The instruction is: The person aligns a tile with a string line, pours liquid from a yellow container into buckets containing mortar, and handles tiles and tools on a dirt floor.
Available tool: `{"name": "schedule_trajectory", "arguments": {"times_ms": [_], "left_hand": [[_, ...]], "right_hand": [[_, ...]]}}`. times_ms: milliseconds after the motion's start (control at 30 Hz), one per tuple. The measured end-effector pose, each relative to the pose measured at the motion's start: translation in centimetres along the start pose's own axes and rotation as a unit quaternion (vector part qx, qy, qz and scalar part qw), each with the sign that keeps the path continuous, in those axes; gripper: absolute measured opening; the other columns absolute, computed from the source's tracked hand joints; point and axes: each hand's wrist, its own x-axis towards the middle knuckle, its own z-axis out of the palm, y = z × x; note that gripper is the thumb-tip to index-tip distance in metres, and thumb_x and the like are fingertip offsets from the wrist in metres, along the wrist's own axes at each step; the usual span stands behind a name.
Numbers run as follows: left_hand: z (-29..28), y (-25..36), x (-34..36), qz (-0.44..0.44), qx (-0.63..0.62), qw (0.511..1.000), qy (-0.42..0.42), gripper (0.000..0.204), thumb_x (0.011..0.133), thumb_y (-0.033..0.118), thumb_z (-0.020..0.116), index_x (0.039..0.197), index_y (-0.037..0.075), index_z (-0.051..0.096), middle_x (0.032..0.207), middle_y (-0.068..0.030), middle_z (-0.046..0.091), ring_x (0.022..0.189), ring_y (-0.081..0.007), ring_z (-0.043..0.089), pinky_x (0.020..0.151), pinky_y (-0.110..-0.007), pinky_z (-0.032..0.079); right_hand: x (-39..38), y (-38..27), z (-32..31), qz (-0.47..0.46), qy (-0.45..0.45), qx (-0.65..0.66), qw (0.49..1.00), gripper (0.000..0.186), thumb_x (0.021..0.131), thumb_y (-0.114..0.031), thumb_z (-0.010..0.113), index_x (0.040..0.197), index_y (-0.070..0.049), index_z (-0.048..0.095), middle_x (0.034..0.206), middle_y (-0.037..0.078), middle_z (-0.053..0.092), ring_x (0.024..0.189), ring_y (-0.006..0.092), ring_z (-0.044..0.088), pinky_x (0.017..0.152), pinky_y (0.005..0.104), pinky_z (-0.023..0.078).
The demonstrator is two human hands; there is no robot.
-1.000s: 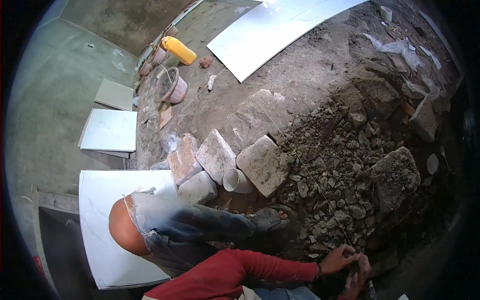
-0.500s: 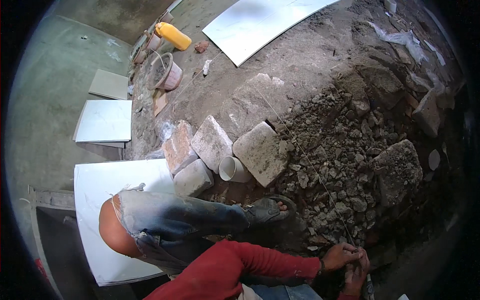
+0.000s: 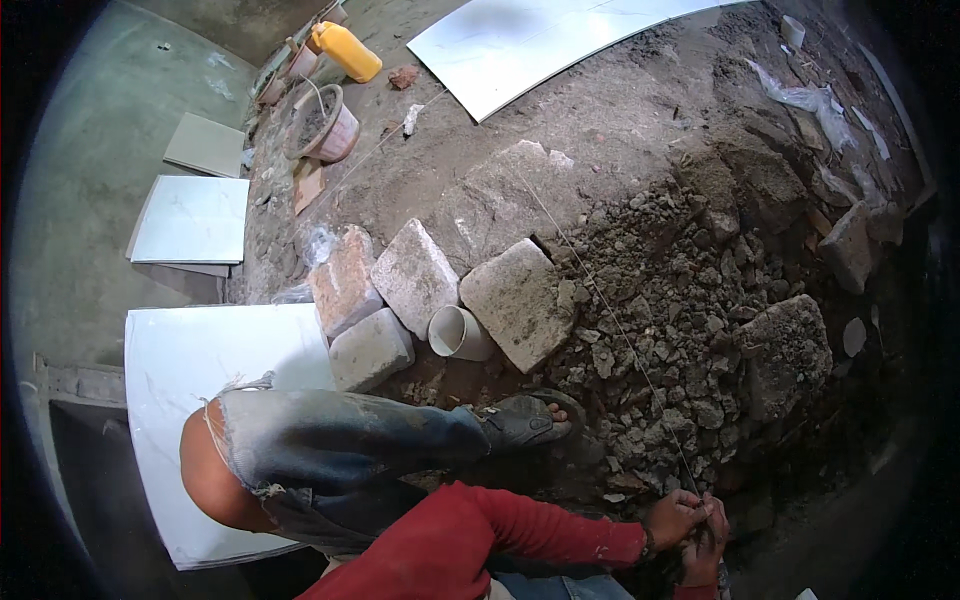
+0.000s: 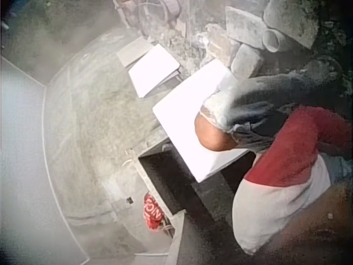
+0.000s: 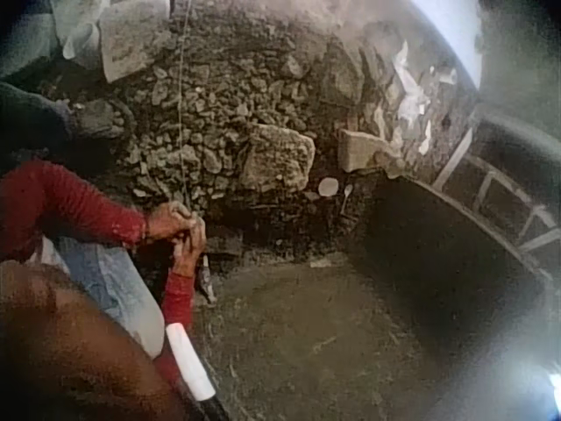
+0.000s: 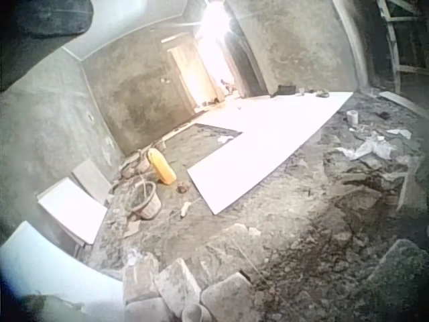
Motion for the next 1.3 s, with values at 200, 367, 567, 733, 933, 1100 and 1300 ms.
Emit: {"name": "schedule_trajectory", "arguments": {"times_ms": [200, 367, 567, 733, 933, 1100, 1300], "left_hand": [[0.2, -0.3, 0.3, 0.017, -0.01, 1.0, 0.001, 0.045, 0.079, 0.032, 0.068, 0.103, 0.0, 0.046, 0.078, -0.0063, 0.058, 0.064, -0.0109, 0.054, 0.055, -0.027, 0.045], [0.3, 0.2, -0.1, 0.05, 0.009, 0.999, 0.007, 0.041, 0.081, 0.03, 0.066, 0.101, 0.0, 0.045, 0.068, -0.0038, 0.055, 0.058, -0.0095, 0.051, 0.052, -0.026, 0.043], [0.7, -1.1, 0.8, 0.028, 0.066, 0.997, 0.026, 0.046, 0.082, 0.033, 0.063, 0.104, -0.002, 0.043, 0.068, -0.0049, 0.055, 0.058, -0.0122, 0.054, 0.051, -0.027, 0.045], [0.8, -1.5, 0.8, 0.039, 0.05, 0.998, 0.028, 0.049, 0.082, 0.035, 0.063, 0.106, -0.002, 0.041, 0.069, -0.0058, 0.055, 0.056, -0.0132, 0.054, 0.05, -0.028, 0.045], [0.9, 0.0, 0.0, 0.015, 0.023, 1.0, 0.013, 0.046, 0.083, 0.034, 0.063, 0.105, -0.001, 0.042, 0.071, -0.0057, 0.056, 0.057, -0.0125, 0.054, 0.05, -0.029, 0.045], [0.6, -1.1, 0.5, 0.063, 0.024, 0.997, 0.024, 0.043, 0.083, 0.034, 0.062, 0.102, 0.0, 0.045, 0.071, -0.0053, 0.056, 0.058, -0.0121, 0.054, 0.049, -0.027, 0.045], [0.3, 0.4, -0.2, -0.013, 0.066, 0.998, -0.02, 0.051, 0.083, 0.043, 0.06, 0.108, 0.0, 0.048, 0.094, -0.011, 0.055, 0.084, -0.0196, 0.055, 0.073, -0.036, 0.048]], "right_hand": [[-0.9, 0.6, 0.3, -0.04, 0.033, 0.038, 0.998, 0.041, 0.088, -0.016, 0.047, 0.126, -0.002, 0.038, 0.123, 0.015, 0.043, 0.113, 0.0263, 0.044, 0.095, 0.0394, 0.037], [-0.7, 1.4, 0.5, 0.047, 0.024, 0.108, 0.993, 0.041, 0.088, -0.018, 0.049, 0.125, -0.003, 0.04, 0.123, 0.014, 0.043, 0.114, 0.0275, 0.044, 0.094, 0.0385, 0.039], [-0.3, 2.0, 0.4, 0.062, 0.002, 0.19, 0.98, 0.035, 0.092, -0.023, 0.042, 0.121, -0.002, 0.043, 0.114, 0.015, 0.048, 0.107, 0.0293, 0.048, 0.089, 0.041, 0.04], [-1.7, 2.5, 0.7, 0.005, 0.047, 0.016, 0.999, 0.036, 0.095, -0.022, 0.039, 0.124, -0.002, 0.042, 0.121, 0.017, 0.044, 0.114, 0.0304, 0.042, 0.094, 0.041, 0.038], [-1.7, 1.4, 0.4, 0.028, 0.019, -0.084, 0.996, 0.039, 0.094, -0.023, 0.04, 0.129, -0.004, 0.038, 0.128, 0.013, 0.041, 0.122, 0.0301, 0.036, 0.099, 0.0414, 0.034], [-1.4, 0.8, 0.2, -0.015, -0.004, -0.157, 0.988, 0.042, 0.093, -0.023, 0.043, 0.13, -0.005, 0.036, 0.128, 0.013, 0.041, 0.123, 0.0294, 0.034, 0.1, 0.0419, 0.033], [-2.0, 2.6, 0.8, 0.007, 0.027, -0.066, 0.997, 0.043, 0.093, -0.026, 0.042, 0.129, -0.002, 0.037, 0.129, 0.015, 0.039, 0.122, 0.0297, 0.036, 0.098, 0.0423, 0.036]]}}
